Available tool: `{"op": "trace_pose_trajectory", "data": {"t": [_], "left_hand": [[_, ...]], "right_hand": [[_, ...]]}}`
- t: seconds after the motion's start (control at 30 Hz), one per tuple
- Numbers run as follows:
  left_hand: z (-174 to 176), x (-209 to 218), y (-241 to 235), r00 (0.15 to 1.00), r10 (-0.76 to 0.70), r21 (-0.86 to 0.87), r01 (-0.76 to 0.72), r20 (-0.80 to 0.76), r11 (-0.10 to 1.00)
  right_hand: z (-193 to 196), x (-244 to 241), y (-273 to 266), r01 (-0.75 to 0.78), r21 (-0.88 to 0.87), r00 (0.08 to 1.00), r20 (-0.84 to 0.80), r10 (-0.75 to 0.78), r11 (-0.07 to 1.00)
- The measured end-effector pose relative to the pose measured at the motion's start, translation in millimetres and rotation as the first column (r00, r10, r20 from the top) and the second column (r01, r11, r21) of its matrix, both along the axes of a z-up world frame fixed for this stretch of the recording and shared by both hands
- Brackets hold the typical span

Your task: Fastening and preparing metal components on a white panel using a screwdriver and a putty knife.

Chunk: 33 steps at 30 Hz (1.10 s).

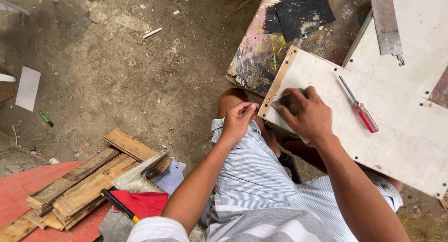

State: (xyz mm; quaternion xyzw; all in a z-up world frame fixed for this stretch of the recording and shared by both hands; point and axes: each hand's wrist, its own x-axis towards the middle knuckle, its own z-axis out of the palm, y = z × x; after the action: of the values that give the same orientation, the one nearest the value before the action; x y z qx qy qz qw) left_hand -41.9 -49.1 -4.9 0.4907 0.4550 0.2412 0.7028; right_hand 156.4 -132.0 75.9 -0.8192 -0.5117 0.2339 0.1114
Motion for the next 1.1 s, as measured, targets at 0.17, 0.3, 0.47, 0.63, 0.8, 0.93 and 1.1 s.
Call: {"op": "trace_pose_trajectory", "data": {"t": [0.17, 0.3, 0.47, 0.63, 0.8, 0.93, 1.1], "left_hand": [[-0.6, 29.1, 6.2, 0.966, -0.005, 0.241, 0.069, -0.258, 0.968], [-15.2, 43.2, 5.7, 0.976, 0.075, 0.158, -0.042, -0.205, 0.987], [-5.9, 35.2, 5.2, 0.971, 0.212, 0.009, -0.212, -0.109, 0.977], [-14.5, 33.1, 4.1, 0.975, 0.121, 0.194, -0.085, -0.184, 0.977], [-11.1, 40.6, 7.4, 0.935, 0.031, 0.166, 0.029, -0.353, 0.986], [-13.9, 36.9, 16.9, 0.944, -0.041, 0.148, 0.093, -0.327, 0.985], [-12.1, 33.0, 23.8, 0.975, -0.093, 0.075, 0.111, -0.203, 0.991]], "right_hand": [[-22.0, 7.9, -21.4, 0.195, 0.12, 0.976, 0.072, -0.204, 0.974], [-32.1, 4.9, -25.0, 0.218, 0.181, 0.964, 0.112, -0.24, 0.959], [-45.4, 3.1, -31.3, 0.2, 0.24, 0.964, 0.128, -0.235, 0.95], [-46.6, 3.7, -32.2, 0.205, 0.291, 0.963, 0.112, -0.246, 0.935], [-50.0, 3.9, -33.1, 0.207, 0.298, 0.96, 0.122, -0.252, 0.932], [-57.8, 3.4, -36.0, 0.193, 0.337, 0.955, 0.149, -0.255, 0.921], [-59.3, 3.2, -35.9, 0.196, 0.362, 0.955, 0.14, -0.261, 0.911]]}}
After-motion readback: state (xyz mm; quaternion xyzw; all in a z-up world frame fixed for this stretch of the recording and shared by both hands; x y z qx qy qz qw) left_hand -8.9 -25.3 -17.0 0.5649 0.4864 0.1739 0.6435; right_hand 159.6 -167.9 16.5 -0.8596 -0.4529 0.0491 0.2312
